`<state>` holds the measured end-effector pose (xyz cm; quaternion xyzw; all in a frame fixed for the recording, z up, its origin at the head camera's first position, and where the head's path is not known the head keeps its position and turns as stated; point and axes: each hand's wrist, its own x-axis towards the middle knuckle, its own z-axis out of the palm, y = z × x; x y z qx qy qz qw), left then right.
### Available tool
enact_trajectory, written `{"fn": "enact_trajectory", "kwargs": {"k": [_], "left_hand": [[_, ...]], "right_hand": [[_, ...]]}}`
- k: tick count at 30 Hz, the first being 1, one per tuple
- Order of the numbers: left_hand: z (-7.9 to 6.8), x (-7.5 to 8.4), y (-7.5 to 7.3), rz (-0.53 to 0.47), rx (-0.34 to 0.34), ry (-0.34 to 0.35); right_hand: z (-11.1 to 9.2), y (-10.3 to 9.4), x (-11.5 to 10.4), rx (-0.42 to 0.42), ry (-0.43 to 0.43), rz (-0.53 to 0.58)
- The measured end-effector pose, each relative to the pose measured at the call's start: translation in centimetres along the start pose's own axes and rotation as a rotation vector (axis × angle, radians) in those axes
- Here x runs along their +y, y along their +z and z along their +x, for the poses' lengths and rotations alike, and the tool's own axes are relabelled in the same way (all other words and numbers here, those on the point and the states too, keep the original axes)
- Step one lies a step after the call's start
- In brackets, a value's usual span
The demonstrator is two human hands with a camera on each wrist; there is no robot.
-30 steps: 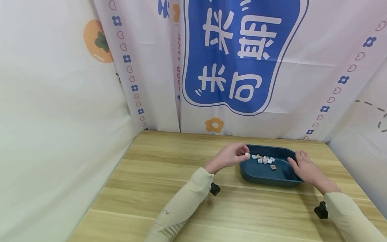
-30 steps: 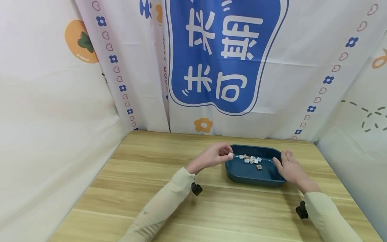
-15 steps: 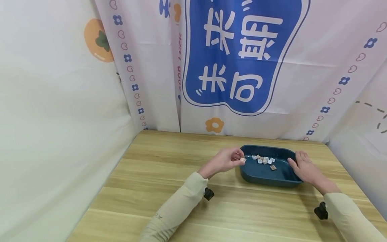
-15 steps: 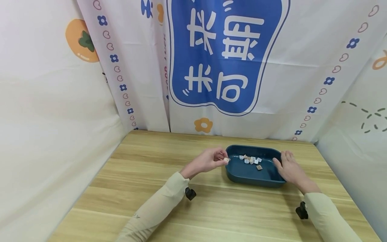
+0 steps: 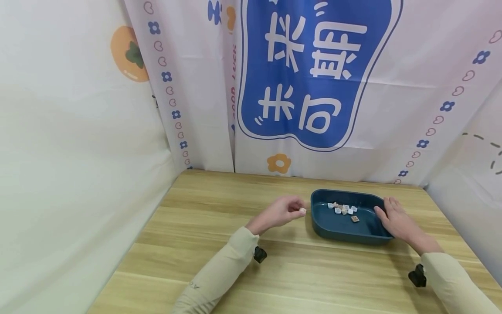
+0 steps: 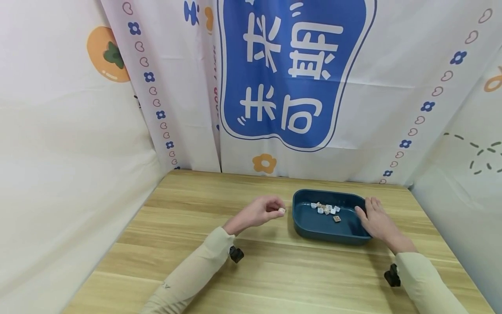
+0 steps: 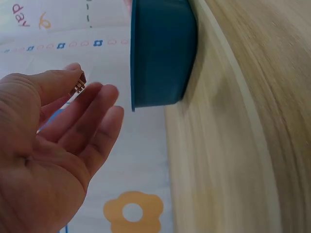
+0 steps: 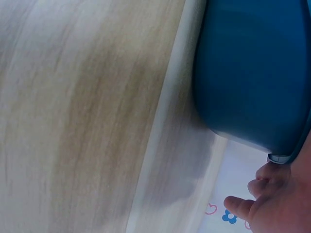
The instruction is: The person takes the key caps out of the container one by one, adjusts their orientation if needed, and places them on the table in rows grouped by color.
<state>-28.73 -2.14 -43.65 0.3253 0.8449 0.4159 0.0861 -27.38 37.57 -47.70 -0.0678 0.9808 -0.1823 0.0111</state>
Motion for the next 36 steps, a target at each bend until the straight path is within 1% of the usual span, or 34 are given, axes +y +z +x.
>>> {"fn": "enact_trajectory", "kwargs": {"k": [6, 17, 22, 26, 31, 36], "left_hand": [[-0.5, -1.2, -0.2, 0.029, 0.047, -0.023], [-1.2, -2.6, -0.6, 0.067, 0.059, -0.076], [-1.7, -3.3, -0.8, 0.098, 0.046, -0.08], [-2.1, -3.8, -1.0, 0.123, 0.02, -0.071], [-2.5, -4.4, -1.1, 0.13, -0.016, -0.068], [-2.9, -4.9, -1.0, 0.169, -0.043, -0.068]], "right_hand": [[-0.1, 0.3, 0.0, -0.01, 0.016, 0.004], [-0.2, 0.3, 0.1, -0.019, 0.021, 0.005], [-0.2, 0.2, 0.2, -0.02, 0.021, 0.009], [-0.1, 0.2, 0.2, -0.02, 0.017, 0.008], [-0.1, 0.2, 0.2, -0.013, 0.011, 0.006], [0.0, 0.1, 0.1, -0.019, 0.009, 0.001]]}}
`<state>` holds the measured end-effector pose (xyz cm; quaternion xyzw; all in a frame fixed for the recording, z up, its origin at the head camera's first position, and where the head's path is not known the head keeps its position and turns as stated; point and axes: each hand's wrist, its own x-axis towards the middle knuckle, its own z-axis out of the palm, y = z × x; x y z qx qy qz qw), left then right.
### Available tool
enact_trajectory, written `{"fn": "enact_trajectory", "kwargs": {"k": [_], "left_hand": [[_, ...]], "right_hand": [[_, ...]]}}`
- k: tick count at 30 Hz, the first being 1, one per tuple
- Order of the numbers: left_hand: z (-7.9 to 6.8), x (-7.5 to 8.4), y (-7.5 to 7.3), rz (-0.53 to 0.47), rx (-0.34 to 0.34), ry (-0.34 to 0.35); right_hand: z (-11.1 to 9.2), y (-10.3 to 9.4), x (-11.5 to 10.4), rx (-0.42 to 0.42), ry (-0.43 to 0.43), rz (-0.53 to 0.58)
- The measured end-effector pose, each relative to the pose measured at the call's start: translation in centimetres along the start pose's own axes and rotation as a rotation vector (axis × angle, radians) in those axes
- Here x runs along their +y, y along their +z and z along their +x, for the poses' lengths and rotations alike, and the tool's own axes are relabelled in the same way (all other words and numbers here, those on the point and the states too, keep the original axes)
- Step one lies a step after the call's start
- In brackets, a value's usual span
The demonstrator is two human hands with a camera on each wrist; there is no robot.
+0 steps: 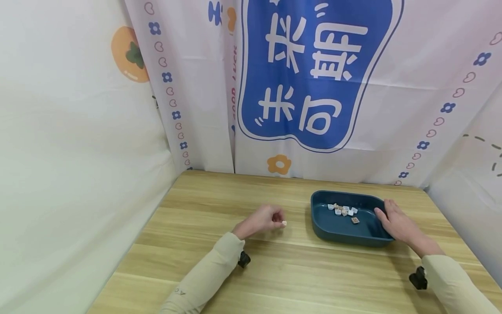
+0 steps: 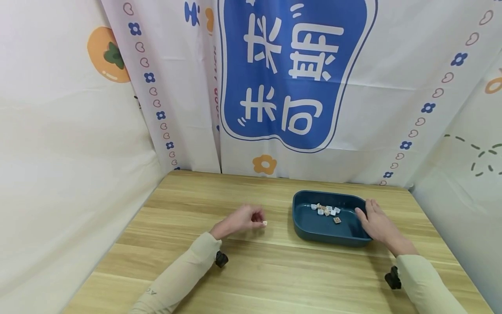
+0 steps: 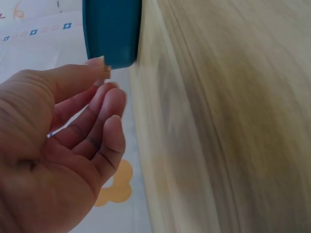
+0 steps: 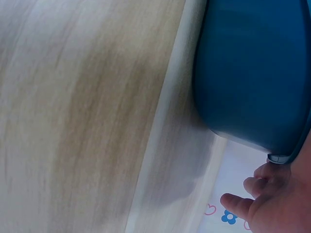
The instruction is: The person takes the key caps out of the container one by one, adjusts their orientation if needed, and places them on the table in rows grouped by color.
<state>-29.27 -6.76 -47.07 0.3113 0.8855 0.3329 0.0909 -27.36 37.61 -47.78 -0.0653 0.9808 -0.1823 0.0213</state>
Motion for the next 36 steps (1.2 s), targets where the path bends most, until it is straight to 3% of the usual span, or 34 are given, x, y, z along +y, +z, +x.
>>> {"fn": "enact_trajectory", "kwargs": {"k": [12, 18, 36], "left_hand": [[-1.2, -0.1, 0.3, 0.125, -0.091, -0.044], [-1.3, 0.0, 0.4, 0.135, -0.111, -0.09], [-1.1, -0.6, 0.5, 0.138, -0.16, -0.104]], "right_hand": [[0.0, 0.0, -0.1, -0.003, 0.003, -0.004], [0.0, 0.0, -0.1, -0.01, 0.005, 0.002], [0.2, -0.1, -0.1, -0.009, 0.023, -0.005]]}}
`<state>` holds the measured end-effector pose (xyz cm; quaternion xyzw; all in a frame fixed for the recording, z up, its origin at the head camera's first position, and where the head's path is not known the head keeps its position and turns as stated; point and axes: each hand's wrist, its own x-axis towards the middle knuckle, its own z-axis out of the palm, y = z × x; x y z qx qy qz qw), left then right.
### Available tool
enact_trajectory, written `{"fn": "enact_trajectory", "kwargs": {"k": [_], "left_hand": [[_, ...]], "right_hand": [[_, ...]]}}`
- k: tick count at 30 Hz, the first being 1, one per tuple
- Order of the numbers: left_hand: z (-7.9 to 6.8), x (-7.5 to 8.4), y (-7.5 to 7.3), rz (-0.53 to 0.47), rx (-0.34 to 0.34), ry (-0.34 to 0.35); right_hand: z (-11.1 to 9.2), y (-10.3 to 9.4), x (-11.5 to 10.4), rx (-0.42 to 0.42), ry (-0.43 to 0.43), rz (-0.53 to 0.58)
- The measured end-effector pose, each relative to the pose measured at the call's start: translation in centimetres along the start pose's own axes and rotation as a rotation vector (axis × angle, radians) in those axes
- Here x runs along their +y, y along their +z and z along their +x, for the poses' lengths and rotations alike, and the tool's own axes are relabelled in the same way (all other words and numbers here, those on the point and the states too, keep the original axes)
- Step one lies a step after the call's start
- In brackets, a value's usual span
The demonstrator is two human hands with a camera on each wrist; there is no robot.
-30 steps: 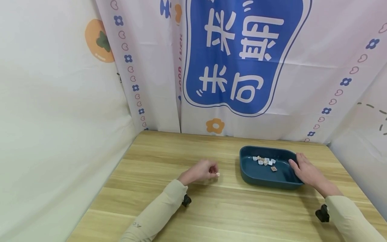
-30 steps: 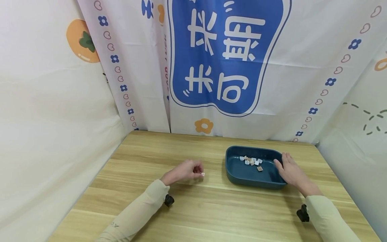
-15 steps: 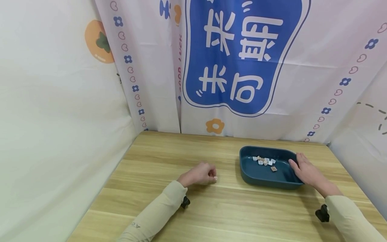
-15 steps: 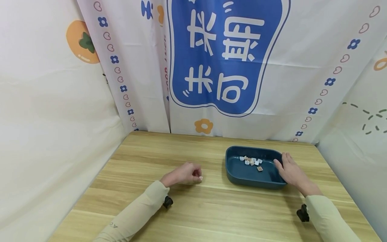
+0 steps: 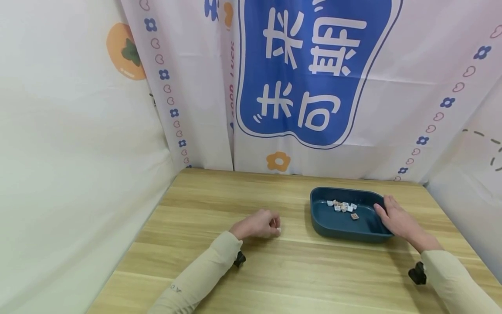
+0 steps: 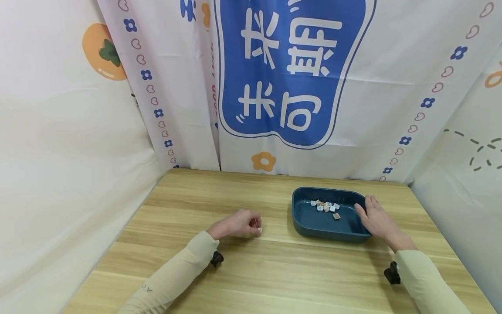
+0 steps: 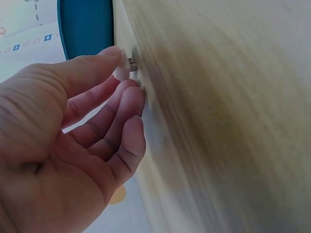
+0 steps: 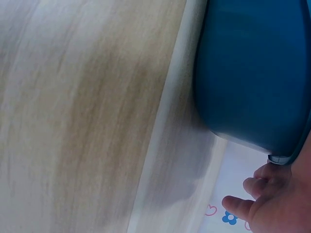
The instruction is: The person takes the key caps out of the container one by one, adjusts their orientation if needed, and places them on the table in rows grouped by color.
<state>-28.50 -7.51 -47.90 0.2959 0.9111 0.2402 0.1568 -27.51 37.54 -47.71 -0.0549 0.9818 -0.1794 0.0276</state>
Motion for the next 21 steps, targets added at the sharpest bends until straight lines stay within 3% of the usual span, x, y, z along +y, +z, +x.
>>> {"fn": "enact_trajectory", "kwargs": {"k": [21], "left_hand": [[2.1, 3.1, -1.9, 0.028, 0.107, 0.057]], "right_hand": [[-0.1, -0.3, -0.2, -0.009, 0.006, 0.009]]}}
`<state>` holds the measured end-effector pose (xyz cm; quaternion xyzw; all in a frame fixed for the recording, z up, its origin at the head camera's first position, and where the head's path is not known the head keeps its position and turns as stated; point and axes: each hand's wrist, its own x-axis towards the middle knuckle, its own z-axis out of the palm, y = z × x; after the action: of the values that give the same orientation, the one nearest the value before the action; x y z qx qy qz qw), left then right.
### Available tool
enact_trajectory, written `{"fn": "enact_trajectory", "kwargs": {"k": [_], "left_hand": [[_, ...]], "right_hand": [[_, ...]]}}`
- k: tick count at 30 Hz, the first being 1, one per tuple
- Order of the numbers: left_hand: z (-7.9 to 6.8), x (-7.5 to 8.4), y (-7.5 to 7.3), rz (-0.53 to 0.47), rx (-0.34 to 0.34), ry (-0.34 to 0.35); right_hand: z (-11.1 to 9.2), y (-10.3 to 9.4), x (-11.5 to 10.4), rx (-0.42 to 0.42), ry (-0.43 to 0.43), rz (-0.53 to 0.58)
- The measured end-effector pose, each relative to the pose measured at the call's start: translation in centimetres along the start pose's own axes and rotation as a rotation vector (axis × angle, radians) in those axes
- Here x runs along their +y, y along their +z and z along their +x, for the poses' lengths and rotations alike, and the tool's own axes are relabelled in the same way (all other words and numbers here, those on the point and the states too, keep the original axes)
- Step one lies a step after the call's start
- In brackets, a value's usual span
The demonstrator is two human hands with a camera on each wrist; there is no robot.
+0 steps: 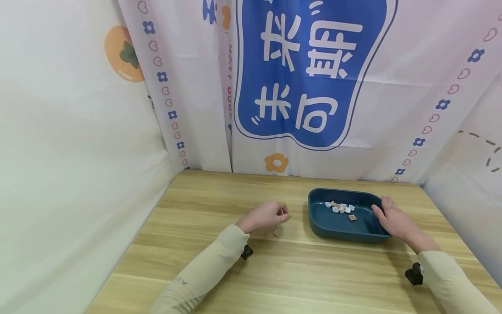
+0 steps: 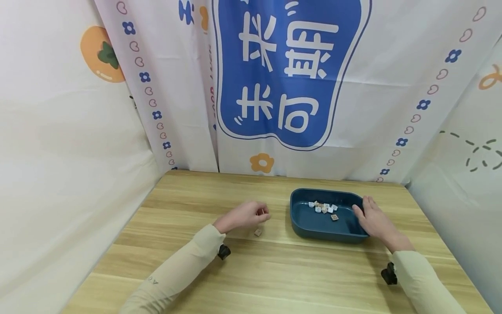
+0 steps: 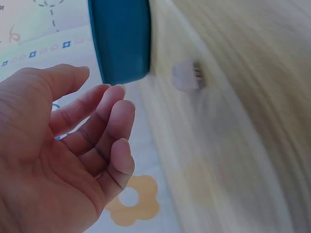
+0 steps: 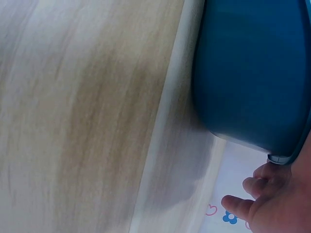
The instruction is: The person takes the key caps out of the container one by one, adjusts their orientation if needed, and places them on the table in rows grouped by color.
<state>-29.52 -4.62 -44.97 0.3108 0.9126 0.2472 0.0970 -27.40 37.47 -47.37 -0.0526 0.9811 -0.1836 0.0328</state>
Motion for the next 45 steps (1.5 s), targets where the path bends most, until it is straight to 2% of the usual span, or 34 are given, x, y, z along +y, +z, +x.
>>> {"fn": "enact_trajectory", "kwargs": {"k": [9, 24, 29, 35, 45], "left_hand": [[1.1, 1.9, -0.4, 0.001, 0.086, 0.051], [3.1, 5.8, 0.4, -0.06, 0.114, 0.112], [4.2, 7.0, 1.1, -0.079, 0.14, 0.134], [5.5, 8.5, 2.3, -0.085, 0.129, 0.12], [7.2, 10.6, 3.4, -0.091, 0.109, 0.111]], "right_hand": [[0.1, 0.2, 0.1, 0.004, 0.001, 0.014], [-0.2, 0.1, 0.4, 0.017, -0.012, 0.017], [-0.2, 0.1, 0.2, 0.018, -0.017, 0.013], [-0.2, 0.2, 0.1, 0.026, -0.029, 0.017], [-0.2, 0.4, 0.0, 0.036, -0.034, 0.002]]}}
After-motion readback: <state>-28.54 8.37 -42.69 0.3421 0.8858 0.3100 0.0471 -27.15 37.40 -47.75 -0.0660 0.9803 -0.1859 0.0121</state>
